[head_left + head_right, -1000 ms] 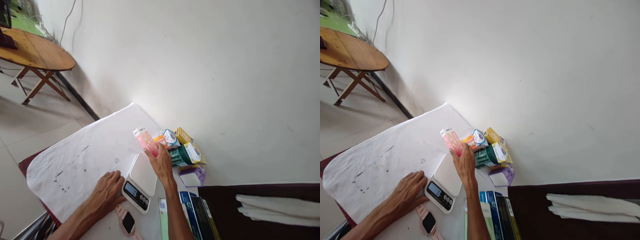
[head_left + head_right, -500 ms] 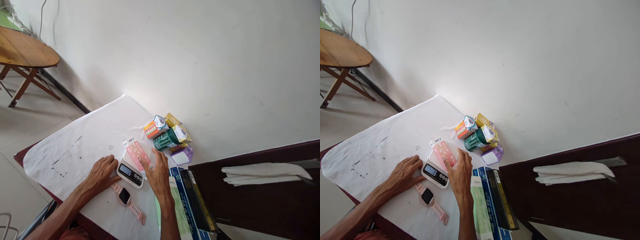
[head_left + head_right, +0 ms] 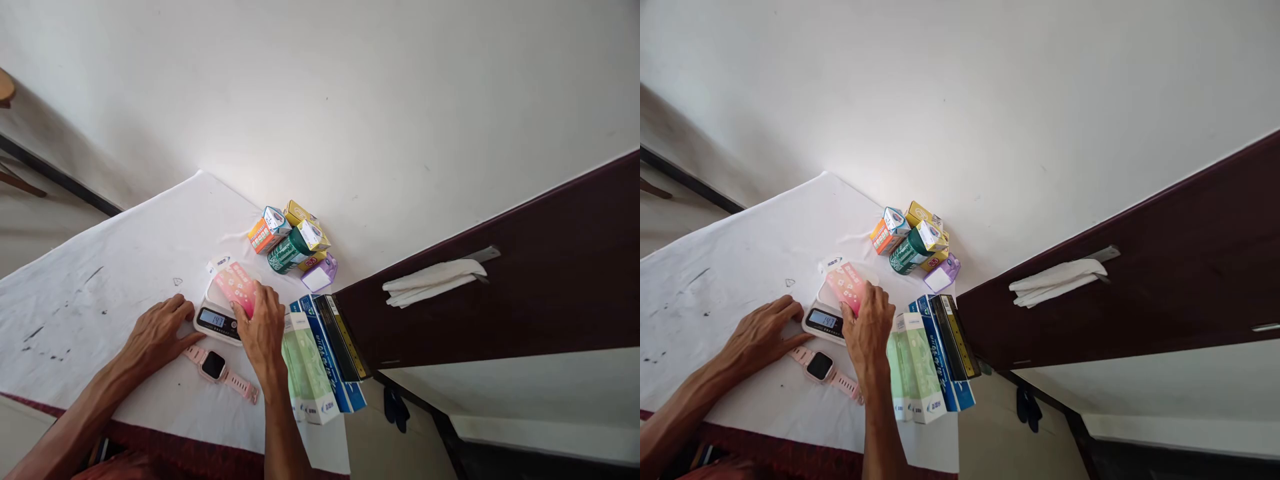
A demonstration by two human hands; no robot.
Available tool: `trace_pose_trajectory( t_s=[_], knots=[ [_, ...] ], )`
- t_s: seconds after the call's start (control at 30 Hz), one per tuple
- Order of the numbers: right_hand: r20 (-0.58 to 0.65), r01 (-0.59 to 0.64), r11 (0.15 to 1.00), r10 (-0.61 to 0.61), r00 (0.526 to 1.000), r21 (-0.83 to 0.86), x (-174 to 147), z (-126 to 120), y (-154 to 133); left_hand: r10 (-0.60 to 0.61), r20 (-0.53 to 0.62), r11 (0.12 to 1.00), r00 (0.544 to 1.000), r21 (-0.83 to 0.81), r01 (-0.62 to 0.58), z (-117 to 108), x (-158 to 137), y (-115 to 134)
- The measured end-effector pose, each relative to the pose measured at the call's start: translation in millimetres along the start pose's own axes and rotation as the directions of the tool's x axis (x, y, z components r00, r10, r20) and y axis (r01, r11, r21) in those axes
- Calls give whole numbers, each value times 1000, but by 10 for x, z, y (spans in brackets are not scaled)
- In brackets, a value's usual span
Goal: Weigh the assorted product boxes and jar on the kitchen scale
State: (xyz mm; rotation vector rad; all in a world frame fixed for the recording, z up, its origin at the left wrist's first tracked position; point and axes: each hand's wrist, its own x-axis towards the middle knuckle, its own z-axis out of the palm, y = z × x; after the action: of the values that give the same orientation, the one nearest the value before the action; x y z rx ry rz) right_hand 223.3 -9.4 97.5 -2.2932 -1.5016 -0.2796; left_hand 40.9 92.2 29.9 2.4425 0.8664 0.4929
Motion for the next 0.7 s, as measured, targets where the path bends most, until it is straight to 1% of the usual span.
trace_pose_trajectory(
  t_s=[0.07, 0.17, 0.23, 0.3, 0.37, 0.47, 0.6, 0.7],
  knots=[
    [-80, -45, 999, 45, 996, -2, -99, -226, 68, -3, -1, 1000, 1000, 7, 3, -10, -3, 5],
    [-201, -131, 989, 115, 973, -67, -303, -588, 286, -2, -12, 1000, 1000, 9, 2, -21, -5, 10],
    [-241, -178, 974, 142, 960, -136, -471, -777, 473, -2, -22, 1000, 1000, 9, 2, -22, -5, 10],
    [-257, -225, 954, 171, 951, -197, -651, -887, 651, -5, -30, 1000, 1000, 12, 5, -19, -5, 9],
    [-264, -276, 932, 213, 941, -233, -820, -911, 791, -7, -34, 1000, 999, 14, 8, -16, -6, 9],
    [-253, -325, 911, 262, 931, -253, -1012, -826, 918, -8, -26, 1000, 1000, 13, 9, -22, -5, 11],
    [-223, -327, 912, 275, 935, -248, -1116, -667, 972, -6, -7, 1000, 1000, 2, 6, -49, 0, 24],
    [-213, -305, 915, 253, 944, -263, -1110, -687, 947, -11, -3, 1000, 1000, -2, 11, -66, 1, 35]
  ],
)
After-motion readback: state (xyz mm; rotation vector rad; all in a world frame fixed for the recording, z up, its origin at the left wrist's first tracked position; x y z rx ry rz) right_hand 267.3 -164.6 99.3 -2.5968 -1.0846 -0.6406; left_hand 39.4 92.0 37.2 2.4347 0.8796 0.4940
